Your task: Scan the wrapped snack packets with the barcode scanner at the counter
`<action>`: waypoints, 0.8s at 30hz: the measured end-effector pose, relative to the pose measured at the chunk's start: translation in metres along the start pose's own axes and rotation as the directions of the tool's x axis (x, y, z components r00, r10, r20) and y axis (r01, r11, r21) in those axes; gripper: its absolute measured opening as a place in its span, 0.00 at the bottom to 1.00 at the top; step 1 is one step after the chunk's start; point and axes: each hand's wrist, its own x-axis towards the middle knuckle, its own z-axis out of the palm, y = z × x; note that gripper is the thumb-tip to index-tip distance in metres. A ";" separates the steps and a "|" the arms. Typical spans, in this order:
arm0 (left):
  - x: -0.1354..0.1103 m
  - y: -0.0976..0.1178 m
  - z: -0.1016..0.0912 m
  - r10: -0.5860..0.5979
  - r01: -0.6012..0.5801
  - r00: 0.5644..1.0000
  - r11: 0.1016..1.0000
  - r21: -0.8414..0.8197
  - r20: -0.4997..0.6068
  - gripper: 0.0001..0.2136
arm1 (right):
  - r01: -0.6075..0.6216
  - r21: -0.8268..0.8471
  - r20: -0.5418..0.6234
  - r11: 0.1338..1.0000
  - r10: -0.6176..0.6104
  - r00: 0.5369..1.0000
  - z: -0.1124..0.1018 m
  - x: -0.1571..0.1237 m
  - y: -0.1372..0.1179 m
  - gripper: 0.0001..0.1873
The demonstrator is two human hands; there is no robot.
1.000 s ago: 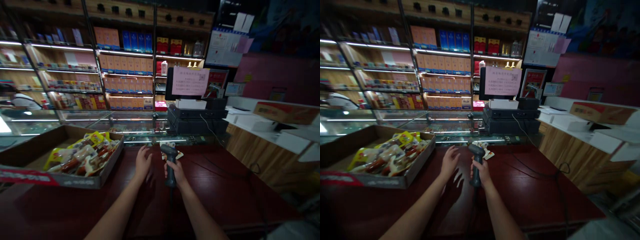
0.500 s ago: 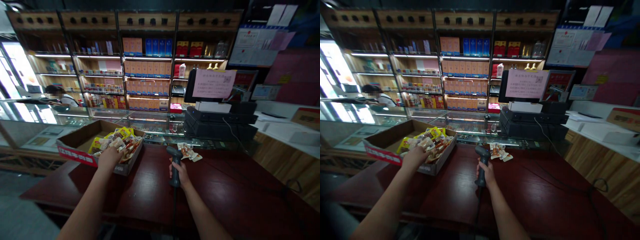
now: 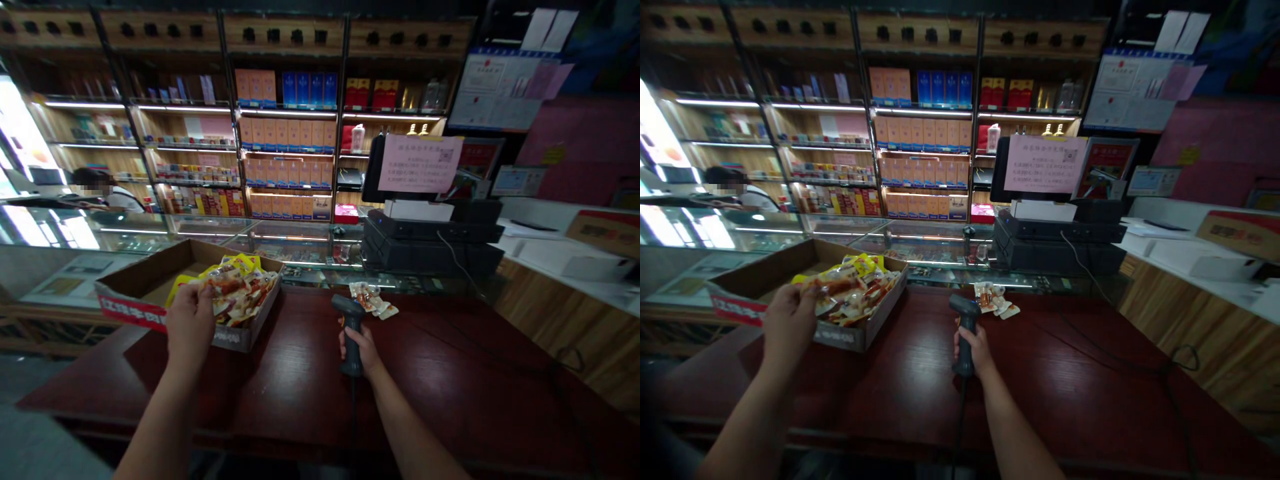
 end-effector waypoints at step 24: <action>-0.089 -0.049 0.186 0.141 0.329 0.775 0.742 -0.585 0.616 0.04 | 0.005 -0.002 0.041 1.000 -0.005 0.999 0.009 -0.005 -0.004 0.22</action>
